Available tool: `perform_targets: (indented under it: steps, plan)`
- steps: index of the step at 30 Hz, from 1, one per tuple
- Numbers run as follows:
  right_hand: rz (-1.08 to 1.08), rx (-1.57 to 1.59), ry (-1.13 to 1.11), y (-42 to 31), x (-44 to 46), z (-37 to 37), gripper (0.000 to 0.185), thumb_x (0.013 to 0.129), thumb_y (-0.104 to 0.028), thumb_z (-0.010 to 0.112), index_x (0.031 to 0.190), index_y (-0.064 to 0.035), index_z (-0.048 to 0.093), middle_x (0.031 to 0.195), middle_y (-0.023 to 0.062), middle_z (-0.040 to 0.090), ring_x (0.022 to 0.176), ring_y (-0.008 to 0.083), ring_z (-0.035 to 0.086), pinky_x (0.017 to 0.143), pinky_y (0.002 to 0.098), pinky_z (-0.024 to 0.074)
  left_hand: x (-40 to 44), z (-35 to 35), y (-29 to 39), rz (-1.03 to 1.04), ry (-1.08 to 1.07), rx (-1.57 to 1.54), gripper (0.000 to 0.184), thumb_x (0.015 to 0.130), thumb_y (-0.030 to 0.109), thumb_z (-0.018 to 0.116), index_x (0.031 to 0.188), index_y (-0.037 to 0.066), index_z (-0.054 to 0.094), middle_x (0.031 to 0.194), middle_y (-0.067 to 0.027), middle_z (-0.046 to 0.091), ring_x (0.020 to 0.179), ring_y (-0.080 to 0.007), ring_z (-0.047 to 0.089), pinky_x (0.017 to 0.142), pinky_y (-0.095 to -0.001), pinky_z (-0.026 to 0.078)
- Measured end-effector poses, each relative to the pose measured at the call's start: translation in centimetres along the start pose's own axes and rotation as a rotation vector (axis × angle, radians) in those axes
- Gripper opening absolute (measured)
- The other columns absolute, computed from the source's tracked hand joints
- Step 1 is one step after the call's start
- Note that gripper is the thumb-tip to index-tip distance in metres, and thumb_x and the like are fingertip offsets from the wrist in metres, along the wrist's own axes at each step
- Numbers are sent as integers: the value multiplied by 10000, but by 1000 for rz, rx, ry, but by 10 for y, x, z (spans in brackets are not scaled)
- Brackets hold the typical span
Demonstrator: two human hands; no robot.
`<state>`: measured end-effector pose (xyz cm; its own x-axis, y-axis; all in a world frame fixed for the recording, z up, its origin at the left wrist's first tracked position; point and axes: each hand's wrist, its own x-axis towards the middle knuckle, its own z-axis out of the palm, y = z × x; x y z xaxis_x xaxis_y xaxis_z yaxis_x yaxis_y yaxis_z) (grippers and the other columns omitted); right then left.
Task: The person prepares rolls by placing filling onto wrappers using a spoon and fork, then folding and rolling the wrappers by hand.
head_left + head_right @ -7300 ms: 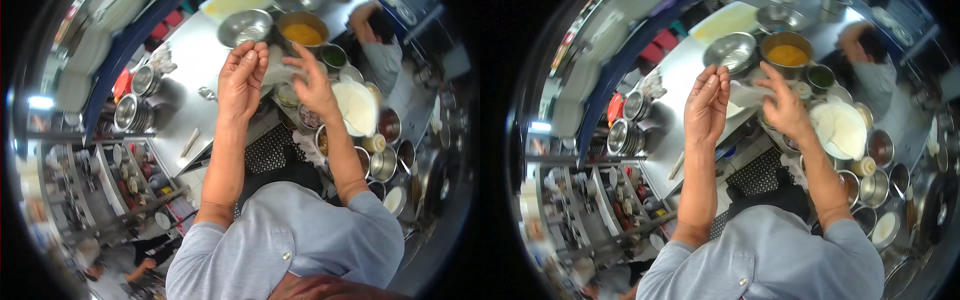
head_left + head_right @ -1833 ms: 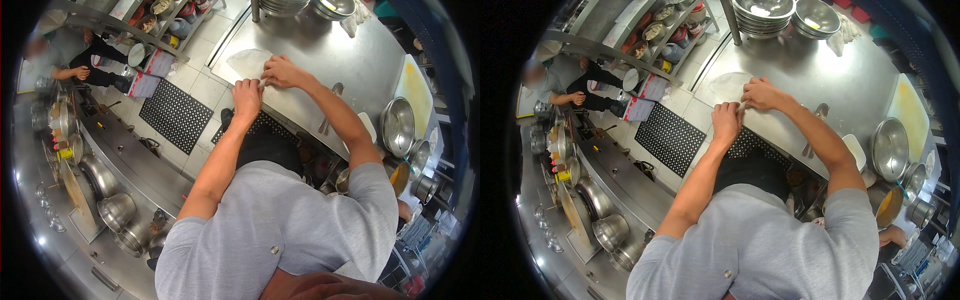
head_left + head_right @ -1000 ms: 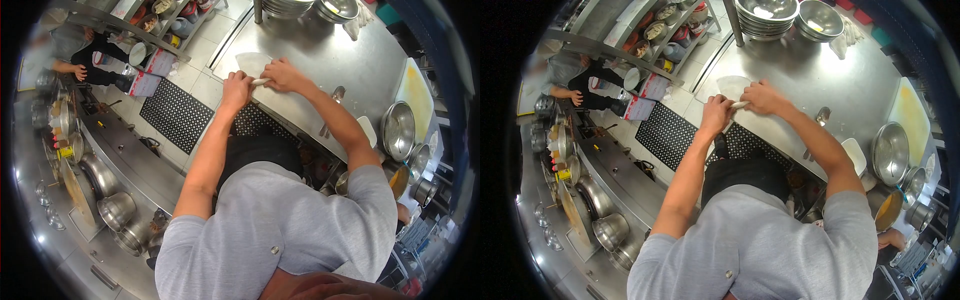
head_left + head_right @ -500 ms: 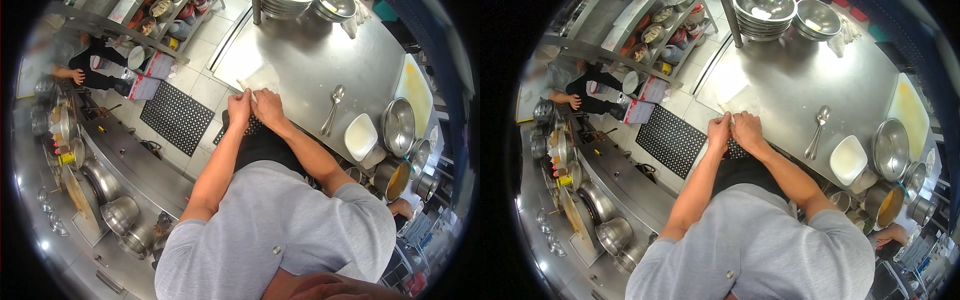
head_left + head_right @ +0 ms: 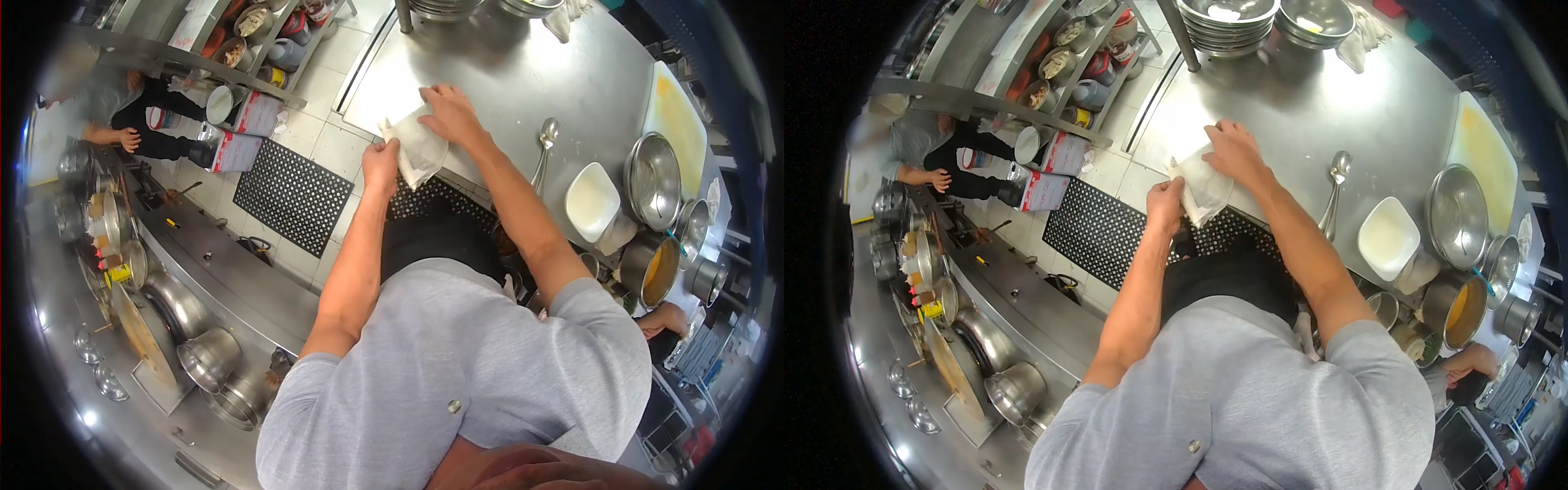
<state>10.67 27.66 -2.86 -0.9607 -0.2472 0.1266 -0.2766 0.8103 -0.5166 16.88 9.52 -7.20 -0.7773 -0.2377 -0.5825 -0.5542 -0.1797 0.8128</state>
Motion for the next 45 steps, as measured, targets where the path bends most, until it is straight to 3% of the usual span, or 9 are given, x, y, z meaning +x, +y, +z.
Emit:
perform_targets:
  steps: [7,9,12,16,19,23,29,37,45]
  plan:
    - [12,30,-355,12,15,-11,250,828,-216,716,1022,-58,703,991,120,688,1032,305,622,932,408,479,-14,-17,29,-89,-211,-61,352,987,158,595,1196,-110,508,1108,-196,624,909,-259,674,775,-371,588]
    - [266,605,-406,21,11,-22,246,856,-211,710,1041,-50,693,1007,75,705,937,182,638,856,324,502,-14,-13,38,-55,-275,-115,336,990,146,584,1207,-98,508,1110,-181,625,930,-240,661,807,-364,573]
    - [358,772,-261,35,5,-33,319,864,-242,725,1112,-43,697,984,62,718,871,142,638,821,297,508,-4,8,57,-30,-404,-109,327,989,128,572,1242,-69,509,1088,-155,636,940,-212,652,801,-341,560]
    - [360,632,-354,49,5,-64,394,859,-271,745,1184,-55,696,1046,61,721,910,150,644,853,310,508,5,32,76,-22,-588,-25,324,980,102,567,1272,-31,522,1092,-121,650,956,-191,646,805,-329,548]
    - [111,418,-16,46,4,-77,392,862,-286,751,1180,-60,709,1052,46,730,905,149,644,850,314,507,2,45,83,19,-741,0,327,975,92,564,1281,-19,526,1118,-107,647,975,-179,638,846,-336,540]
    - [124,687,-288,49,14,-83,338,828,-290,776,1059,-45,756,948,96,753,874,177,681,815,318,511,1,56,89,-1,-811,-26,339,966,80,567,1290,-13,524,1105,-94,650,974,-172,640,841,-328,537]
    - [198,580,-200,32,4,-90,329,831,-328,760,990,-40,765,864,109,752,768,206,689,727,348,523,4,65,89,10,-758,-36,348,984,231,652,1233,-1,576,1051,-66,657,916,-131,634,795,-274,520]
    - [321,381,-74,9,13,-81,281,811,-277,695,942,-39,768,843,181,729,772,339,699,747,402,538,11,71,102,92,-697,85,316,1000,244,637,1198,-1,618,996,-43,656,835,-107,599,718,-247,484]
    - [256,229,262,1,9,-29,230,845,-261,650,846,-51,744,825,126,719,747,357,661,707,450,499,37,68,94,-1,-694,-24,281,1028,239,577,1210,27,605,1045,-44,663,910,-131,646,743,-282,537]
